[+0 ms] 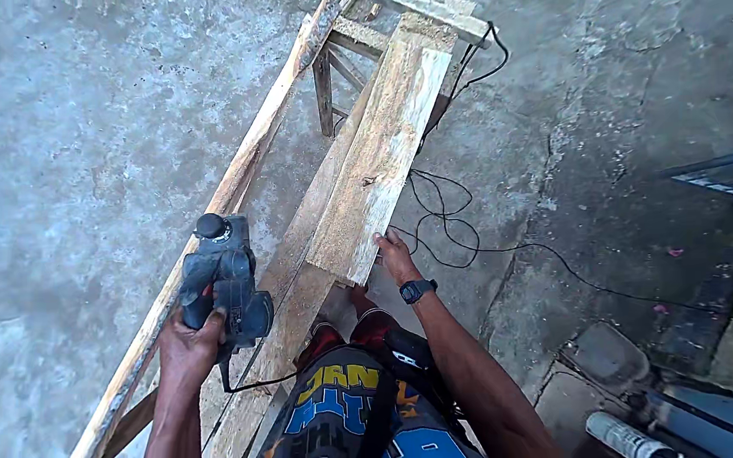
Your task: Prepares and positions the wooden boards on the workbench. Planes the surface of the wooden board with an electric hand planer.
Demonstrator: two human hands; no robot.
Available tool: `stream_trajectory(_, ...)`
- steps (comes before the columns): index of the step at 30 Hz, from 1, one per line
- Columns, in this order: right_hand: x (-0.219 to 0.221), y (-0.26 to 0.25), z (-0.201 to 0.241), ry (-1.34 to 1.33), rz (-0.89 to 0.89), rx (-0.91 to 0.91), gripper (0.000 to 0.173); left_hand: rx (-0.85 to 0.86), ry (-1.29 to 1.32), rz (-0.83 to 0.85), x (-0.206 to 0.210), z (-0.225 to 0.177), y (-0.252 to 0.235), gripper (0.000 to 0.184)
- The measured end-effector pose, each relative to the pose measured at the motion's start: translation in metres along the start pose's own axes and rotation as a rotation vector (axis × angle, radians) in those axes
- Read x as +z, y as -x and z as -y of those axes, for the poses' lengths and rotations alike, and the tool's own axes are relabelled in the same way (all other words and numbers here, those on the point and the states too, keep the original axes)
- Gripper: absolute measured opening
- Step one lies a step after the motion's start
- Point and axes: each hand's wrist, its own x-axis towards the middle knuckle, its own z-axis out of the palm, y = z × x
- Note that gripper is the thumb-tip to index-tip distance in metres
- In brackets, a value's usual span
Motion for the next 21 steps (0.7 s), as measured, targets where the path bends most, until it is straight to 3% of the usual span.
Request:
stream_trajectory(4, -0.026, 0.004, 0.015, 0.035, 0.277, 0.099, 0.073, 0.061, -0.072, 0.186, 0.056, -0.042, -0.035, 0.032)
stream_trajectory(6, -0.035, 0.001, 0.019, 0.044, 0.355, 0.118, 0.076, 0.08, -0.141, 0.258, 0.087, -0.06, -0.047, 0.032)
stream_trajectory(10, -0.043, -0.01, 0.028, -0.01, 0.243, 0.073, 0.044, 0.059, -0.163, 0.364, 0.142, -0.079, -0.063, 0.03)
stream_trajectory(12, -0.047, -0.018, 0.033, 0.029, 0.218, 0.019, 0.049, 0.035, -0.177, 0.397, 0.166, -0.085, -0.068, 0.03)
stream_trajectory(16, -0.05, -0.022, 0.036, 0.216, 0.32, -0.044, 0.078, 0.027, -0.156, 0.42, 0.202, -0.089, -0.081, 0.028)
stream_trajectory(21, -0.049, -0.022, 0.037, 0.262, 0.358, -0.048, 0.083, -0.004, -0.19, 0.421, 0.228, -0.096, -0.099, 0.029)
